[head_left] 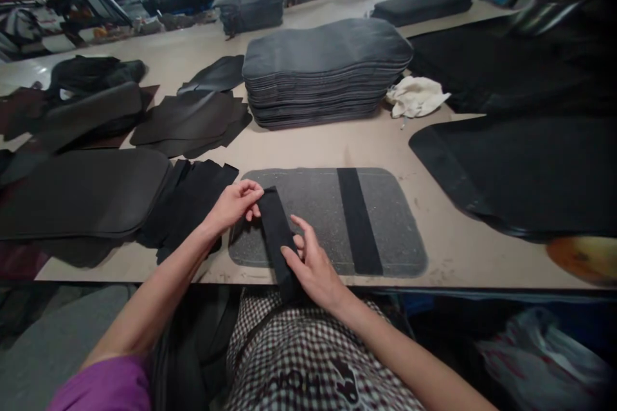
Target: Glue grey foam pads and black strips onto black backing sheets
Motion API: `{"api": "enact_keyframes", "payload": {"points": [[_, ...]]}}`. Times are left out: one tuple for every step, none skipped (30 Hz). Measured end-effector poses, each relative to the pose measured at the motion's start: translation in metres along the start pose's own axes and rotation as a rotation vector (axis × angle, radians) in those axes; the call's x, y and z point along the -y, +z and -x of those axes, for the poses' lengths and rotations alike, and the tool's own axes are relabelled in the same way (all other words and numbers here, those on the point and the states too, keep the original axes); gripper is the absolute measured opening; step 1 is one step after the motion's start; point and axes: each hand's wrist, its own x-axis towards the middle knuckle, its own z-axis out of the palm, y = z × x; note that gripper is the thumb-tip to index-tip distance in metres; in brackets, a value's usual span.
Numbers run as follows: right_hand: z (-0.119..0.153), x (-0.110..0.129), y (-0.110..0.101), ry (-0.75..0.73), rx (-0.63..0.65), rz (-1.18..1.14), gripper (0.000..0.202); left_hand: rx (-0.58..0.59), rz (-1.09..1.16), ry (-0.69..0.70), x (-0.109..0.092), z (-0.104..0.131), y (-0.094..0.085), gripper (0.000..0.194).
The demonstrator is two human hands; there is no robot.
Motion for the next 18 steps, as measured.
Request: {"api": "enact_keyframes", "payload": {"points": [[-0.002,0.000,0.000,-0.004,-0.009,0.041,0.056,-0.033,-0.120,0.062,0.004,-0.013,-0.004,0.030],[-0.005,0.000,0.000,-0.005,-0.005,0.061,0.054,-0.076,-0.251,0.136,0.007,-0.026,-0.008,0.025],[-0.007,0.000,0.000,-0.004,0.005,0.065,0.051,-0.119,-0.380,0.216,0.011,-0.038,-0.011,0.021],[-0.009,0.000,0.000,-0.004,0.020,0.065,0.048,-0.152,-0.493,0.291,0.014,-0.049,-0.013,0.018],[-0.012,0.000,0.001,-0.004,0.036,0.065,0.045,-0.170,-0.582,0.352,0.017,-0.059,-0.015,0.016],[-0.014,0.001,0.001,-0.004,0.051,0.067,0.041,-0.172,-0.645,0.397,0.020,-0.067,-0.015,0.014],[-0.017,0.001,0.002,-0.004,0.060,0.070,0.038,-0.166,-0.685,0.430,0.023,-0.075,-0.015,0.014],[-0.019,0.000,0.002,-0.004,0.066,0.077,0.035,-0.157,-0.715,0.454,0.026,-0.081,-0.014,0.014],[-0.021,0.000,0.002,-0.004,0.072,0.082,0.032,-0.150,-0.740,0.474,0.028,-0.086,-0.013,0.014],[-0.023,0.000,0.002,-0.004,0.074,0.087,0.030,-0.146,-0.765,0.493,0.031,-0.091,-0.012,0.015],[-0.024,-0.001,0.002,-0.004,0.073,0.093,0.029,-0.143,-0.790,0.509,0.032,-0.095,-0.011,0.015],[-0.026,-0.001,0.002,-0.003,0.070,0.098,0.027,-0.140,-0.814,0.523,0.033,-0.098,-0.010,0.016],[-0.027,-0.002,0.001,0.000,0.068,0.099,0.026,-0.135,-0.839,0.534,0.034,-0.102,-0.009,0.016],[-0.028,-0.002,0.001,0.006,0.071,0.096,0.025,-0.128,-0.867,0.543,0.034,-0.106,-0.009,0.017],[-0.029,-0.003,0.001,0.014,0.076,0.088,0.024,-0.118,-0.899,0.553,0.034,-0.109,-0.009,0.018],[-0.030,-0.003,0.001,0.023,0.081,0.076,0.023,-0.107,-0.935,0.562,0.033,-0.113,-0.009,0.019],[-0.031,-0.004,0.001,0.032,0.087,0.065,0.023,-0.095,-0.972,0.569,0.032,-0.116,-0.009,0.021],[-0.032,-0.004,0.001,0.039,0.091,0.055,0.022,-0.083,-1.008,0.573,0.031,-0.119,-0.010,0.022]]}}
